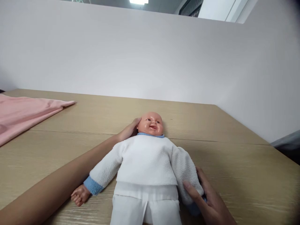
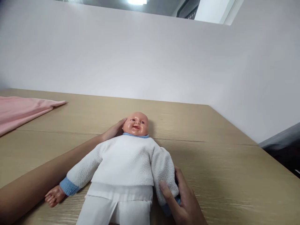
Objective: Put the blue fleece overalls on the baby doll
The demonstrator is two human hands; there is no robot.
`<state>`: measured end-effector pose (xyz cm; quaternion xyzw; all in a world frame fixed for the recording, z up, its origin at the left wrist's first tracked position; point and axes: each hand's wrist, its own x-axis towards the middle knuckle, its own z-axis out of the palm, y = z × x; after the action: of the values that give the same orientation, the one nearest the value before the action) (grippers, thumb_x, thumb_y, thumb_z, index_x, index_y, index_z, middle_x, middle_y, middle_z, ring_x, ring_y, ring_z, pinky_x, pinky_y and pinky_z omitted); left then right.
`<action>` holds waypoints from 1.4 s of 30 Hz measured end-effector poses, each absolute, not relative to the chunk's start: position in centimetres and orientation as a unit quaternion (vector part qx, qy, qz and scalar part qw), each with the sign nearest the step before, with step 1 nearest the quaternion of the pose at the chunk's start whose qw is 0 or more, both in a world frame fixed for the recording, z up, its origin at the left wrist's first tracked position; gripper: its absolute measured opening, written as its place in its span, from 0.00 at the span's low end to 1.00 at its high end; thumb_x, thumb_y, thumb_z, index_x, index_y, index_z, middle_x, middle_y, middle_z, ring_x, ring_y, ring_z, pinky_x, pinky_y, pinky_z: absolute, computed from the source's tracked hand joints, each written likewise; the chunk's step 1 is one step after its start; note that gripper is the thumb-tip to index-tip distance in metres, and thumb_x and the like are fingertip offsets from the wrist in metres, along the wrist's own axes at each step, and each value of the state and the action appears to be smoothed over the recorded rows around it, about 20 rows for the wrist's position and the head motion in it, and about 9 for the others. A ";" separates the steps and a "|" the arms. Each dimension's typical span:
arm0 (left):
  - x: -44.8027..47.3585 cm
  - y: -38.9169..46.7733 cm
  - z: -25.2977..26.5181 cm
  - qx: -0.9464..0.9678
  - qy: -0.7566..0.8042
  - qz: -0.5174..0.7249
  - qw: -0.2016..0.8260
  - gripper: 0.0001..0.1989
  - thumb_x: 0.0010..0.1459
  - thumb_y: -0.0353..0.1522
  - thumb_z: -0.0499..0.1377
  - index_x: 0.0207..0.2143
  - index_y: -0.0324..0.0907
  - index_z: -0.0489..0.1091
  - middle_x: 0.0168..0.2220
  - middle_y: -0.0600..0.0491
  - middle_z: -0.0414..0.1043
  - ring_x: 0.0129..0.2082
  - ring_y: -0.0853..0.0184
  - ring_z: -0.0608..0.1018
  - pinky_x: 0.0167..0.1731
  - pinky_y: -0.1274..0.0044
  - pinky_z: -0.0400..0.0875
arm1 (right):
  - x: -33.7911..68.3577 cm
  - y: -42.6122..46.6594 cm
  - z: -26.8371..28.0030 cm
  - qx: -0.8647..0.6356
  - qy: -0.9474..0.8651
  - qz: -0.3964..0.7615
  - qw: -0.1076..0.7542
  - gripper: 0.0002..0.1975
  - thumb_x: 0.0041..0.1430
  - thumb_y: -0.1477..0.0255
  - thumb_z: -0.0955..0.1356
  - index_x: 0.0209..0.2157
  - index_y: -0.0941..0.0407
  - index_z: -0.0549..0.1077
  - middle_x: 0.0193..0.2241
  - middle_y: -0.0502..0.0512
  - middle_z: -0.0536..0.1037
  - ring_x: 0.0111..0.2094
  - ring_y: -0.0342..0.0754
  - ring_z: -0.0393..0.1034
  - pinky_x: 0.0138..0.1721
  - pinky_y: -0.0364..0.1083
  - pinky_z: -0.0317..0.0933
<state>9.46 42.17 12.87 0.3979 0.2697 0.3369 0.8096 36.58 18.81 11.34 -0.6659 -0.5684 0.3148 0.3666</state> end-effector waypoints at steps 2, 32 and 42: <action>9.4 42.1 13.1 0.400 0.269 0.337 0.809 0.34 0.74 0.52 0.54 0.69 0.39 0.71 0.62 0.42 0.81 0.66 0.48 0.79 0.74 0.60 0.62 | 36.5 18.8 11.3 -0.668 -0.566 0.318 0.363 0.35 0.68 0.44 0.67 0.66 0.52 0.71 0.69 0.63 0.74 0.68 0.63 0.72 0.62 0.54 0.73; 4.9 27.8 21.7 0.632 0.443 0.537 0.340 0.10 0.72 0.39 0.58 0.42 0.43 0.73 0.48 0.48 0.80 0.52 0.60 0.78 0.56 0.71 0.69 | 32.5 17.3 15.2 -0.490 -0.709 -0.041 0.506 0.10 0.71 0.70 0.67 0.52 0.54 0.74 0.51 0.62 0.81 0.55 0.59 0.74 0.60 0.59 0.64; 4.3 6.5 17.2 0.744 0.404 0.497 0.190 0.10 0.73 0.36 0.58 0.54 0.51 0.71 0.50 0.48 0.77 0.53 0.54 0.78 0.54 0.63 0.73 | 30.2 2.3 14.9 -0.344 -0.809 0.040 0.474 0.18 0.60 0.84 0.67 0.48 0.51 0.73 0.35 0.52 0.84 0.37 0.50 0.80 0.43 0.51 0.76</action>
<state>4.27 6.49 17.20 0.7442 0.4041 0.4966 0.1904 30.20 2.32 14.87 -0.3440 -0.8094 0.0403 0.4743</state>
